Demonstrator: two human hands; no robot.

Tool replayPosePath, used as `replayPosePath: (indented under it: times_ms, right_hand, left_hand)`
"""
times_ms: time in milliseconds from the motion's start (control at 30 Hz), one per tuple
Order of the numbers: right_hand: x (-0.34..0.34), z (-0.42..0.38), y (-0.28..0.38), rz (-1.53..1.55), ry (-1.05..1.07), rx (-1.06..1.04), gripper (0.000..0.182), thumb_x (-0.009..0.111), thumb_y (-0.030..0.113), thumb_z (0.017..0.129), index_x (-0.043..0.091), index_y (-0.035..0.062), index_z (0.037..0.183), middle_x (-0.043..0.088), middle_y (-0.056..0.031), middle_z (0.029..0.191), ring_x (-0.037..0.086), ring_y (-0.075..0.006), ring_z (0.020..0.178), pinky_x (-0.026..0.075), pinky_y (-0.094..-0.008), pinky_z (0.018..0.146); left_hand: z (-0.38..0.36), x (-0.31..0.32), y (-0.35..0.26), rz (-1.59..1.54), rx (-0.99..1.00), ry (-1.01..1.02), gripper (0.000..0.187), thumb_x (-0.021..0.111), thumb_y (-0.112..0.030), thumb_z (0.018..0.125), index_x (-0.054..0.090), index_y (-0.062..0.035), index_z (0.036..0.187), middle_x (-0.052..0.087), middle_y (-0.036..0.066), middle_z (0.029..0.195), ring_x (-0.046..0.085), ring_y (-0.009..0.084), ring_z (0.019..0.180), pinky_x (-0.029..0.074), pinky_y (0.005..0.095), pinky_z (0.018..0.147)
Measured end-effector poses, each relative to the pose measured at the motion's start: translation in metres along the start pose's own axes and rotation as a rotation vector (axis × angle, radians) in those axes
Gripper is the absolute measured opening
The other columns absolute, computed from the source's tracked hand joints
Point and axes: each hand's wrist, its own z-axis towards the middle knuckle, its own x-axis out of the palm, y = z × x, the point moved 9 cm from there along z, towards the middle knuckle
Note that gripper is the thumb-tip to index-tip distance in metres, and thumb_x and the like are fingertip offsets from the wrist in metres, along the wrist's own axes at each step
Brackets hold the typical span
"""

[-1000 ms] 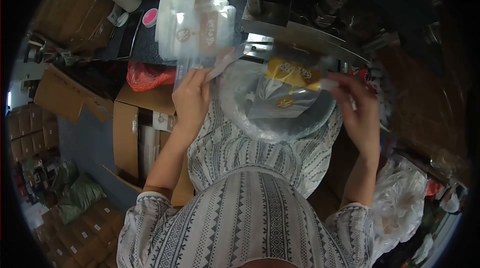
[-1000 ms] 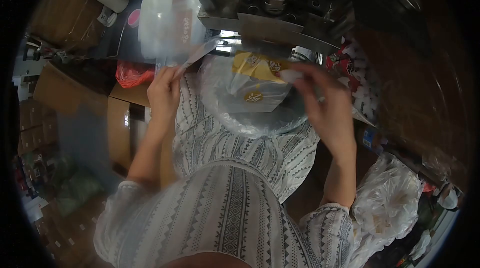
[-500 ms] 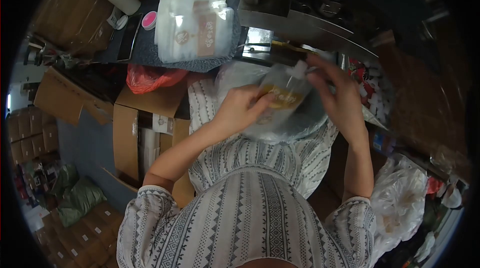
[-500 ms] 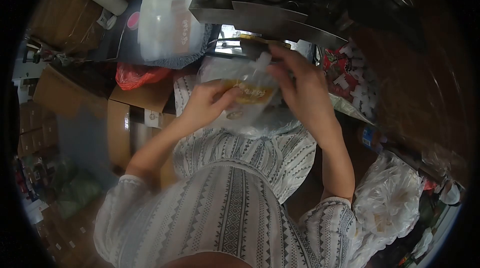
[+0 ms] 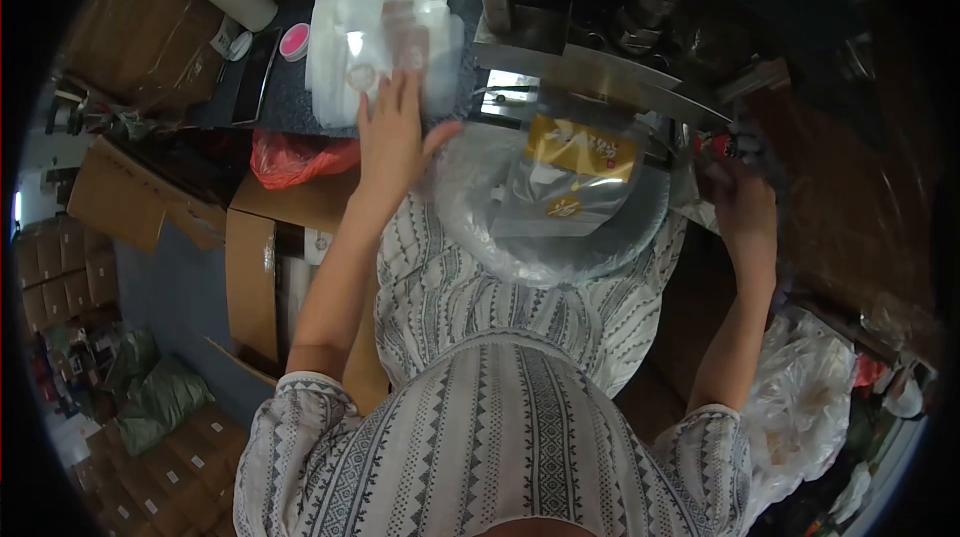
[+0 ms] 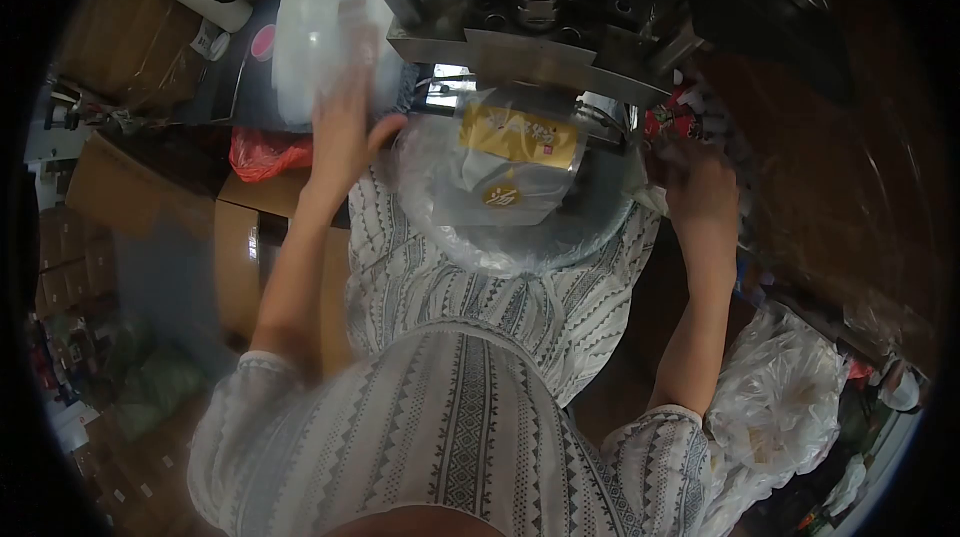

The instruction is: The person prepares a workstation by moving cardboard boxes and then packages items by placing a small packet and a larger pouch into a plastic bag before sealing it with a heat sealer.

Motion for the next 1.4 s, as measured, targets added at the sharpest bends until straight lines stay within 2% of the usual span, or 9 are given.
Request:
replayPosePath:
  times_ms: [233,433,633,700,900,933,1100,1167,1400]
  right_hand:
    - [0.005,-0.008,0.118,0.688,0.183,-0.285,0.025,0.065,0.002,0.080,0.064,0.0032,0.105,0.065,-0.0112,0.093,0.065,-0.0252,0.078,0.051,-0.0308,0.069]
    - [0.004,-0.018,0.184,0.465,0.030,-0.698,0.025,0.068,0.008,0.081,0.064,0.0043,0.105,0.066,-0.0113,0.096,0.066,-0.0252,0.081,0.051,-0.0325,0.072]
    - [0.019,0.001,0.136,0.663,0.193,-0.344,0.026,0.066,0.007,0.082,0.063,0.0032,0.108,0.066,-0.0126,0.096,0.065,-0.0240,0.085,0.051,-0.0323,0.073]
    - [0.006,0.001,0.119,0.580,0.148,-0.305,0.027,0.066,0.009,0.083,0.063,0.0036,0.109,0.066,-0.0136,0.096,0.066,-0.0234,0.086,0.051,-0.0317,0.074]
    - [-0.002,0.013,0.011,-0.156,-0.064,-0.005,0.029,0.062,0.015,0.085,0.060,0.0046,0.112,0.066,-0.0172,0.094,0.066,-0.0317,0.086,0.051,-0.0397,0.073]
    - [-0.004,0.014,-0.011,-0.473,-0.203,0.102,0.028,0.059,0.015,0.086,0.059,0.0047,0.112,0.066,-0.0185,0.093,0.065,-0.0358,0.087,0.051,-0.0438,0.073]
    - [0.012,0.018,-0.018,-0.192,-0.095,0.109,0.024,0.054,0.013,0.087,0.060,0.0055,0.108,0.065,-0.0211,0.092,0.062,-0.0408,0.088,0.049,-0.0487,0.073]
    - [0.012,0.014,-0.014,-0.134,-0.069,0.082,0.022,0.054,0.012,0.086,0.061,0.0055,0.106,0.064,-0.0217,0.093,0.061,-0.0408,0.090,0.049,-0.0481,0.073]
    - [-0.013,-0.004,0.048,0.307,0.050,-0.104,0.019,0.055,0.012,0.090,0.061,0.0026,0.106,0.064,-0.0167,0.089,0.064,-0.0311,0.079,0.050,-0.0391,0.072]
  left_hand:
    - [-0.041,-0.031,0.021,-0.449,-0.417,0.224,0.018,0.063,-0.005,0.080,0.064,-0.0066,0.098,0.061,0.011,0.090,0.061,0.0319,0.077,0.047,0.0364,0.065]
    - [-0.017,-0.080,-0.017,-0.661,-0.303,0.100,0.014,0.063,-0.003,0.079,0.065,-0.0057,0.092,0.061,0.009,0.084,0.061,0.0305,0.070,0.047,0.0351,0.060]
    - [-0.013,-0.024,-0.083,-1.134,-0.185,0.507,0.012,0.063,-0.008,0.084,0.067,-0.0045,0.094,0.063,0.012,0.079,0.063,0.0249,0.064,0.048,0.0325,0.057]
    - [-0.030,0.025,-0.094,-1.330,-0.608,0.903,0.017,0.061,-0.015,0.089,0.067,-0.0017,0.099,0.067,0.012,0.081,0.064,0.0190,0.061,0.048,0.0312,0.056]
    - [-0.008,0.055,-0.109,-1.846,-1.018,0.854,0.032,0.063,-0.025,0.090,0.064,0.0055,0.100,0.067,0.011,0.091,0.066,0.0144,0.074,0.054,0.0246,0.065]
    - [-0.012,0.054,-0.108,-1.845,-1.019,0.857,0.032,0.063,-0.025,0.090,0.064,0.0055,0.100,0.067,0.011,0.091,0.066,0.0144,0.074,0.054,0.0246,0.065]
    - [-0.004,0.030,-0.005,-1.285,-0.731,0.325,0.031,0.062,-0.023,0.090,0.062,0.0027,0.107,0.067,0.012,0.088,0.066,0.0205,0.082,0.051,0.0330,0.072]
    - [0.001,-0.010,-0.003,0.252,-0.051,0.009,0.028,0.064,-0.022,0.086,0.063,-0.0006,0.104,0.066,0.013,0.087,0.064,0.0268,0.085,0.049,0.0376,0.076]
    - [-0.040,-0.024,0.033,-0.502,-0.440,0.199,0.014,0.062,-0.006,0.081,0.064,-0.0041,0.095,0.061,0.013,0.084,0.060,0.0336,0.078,0.047,0.0384,0.068]
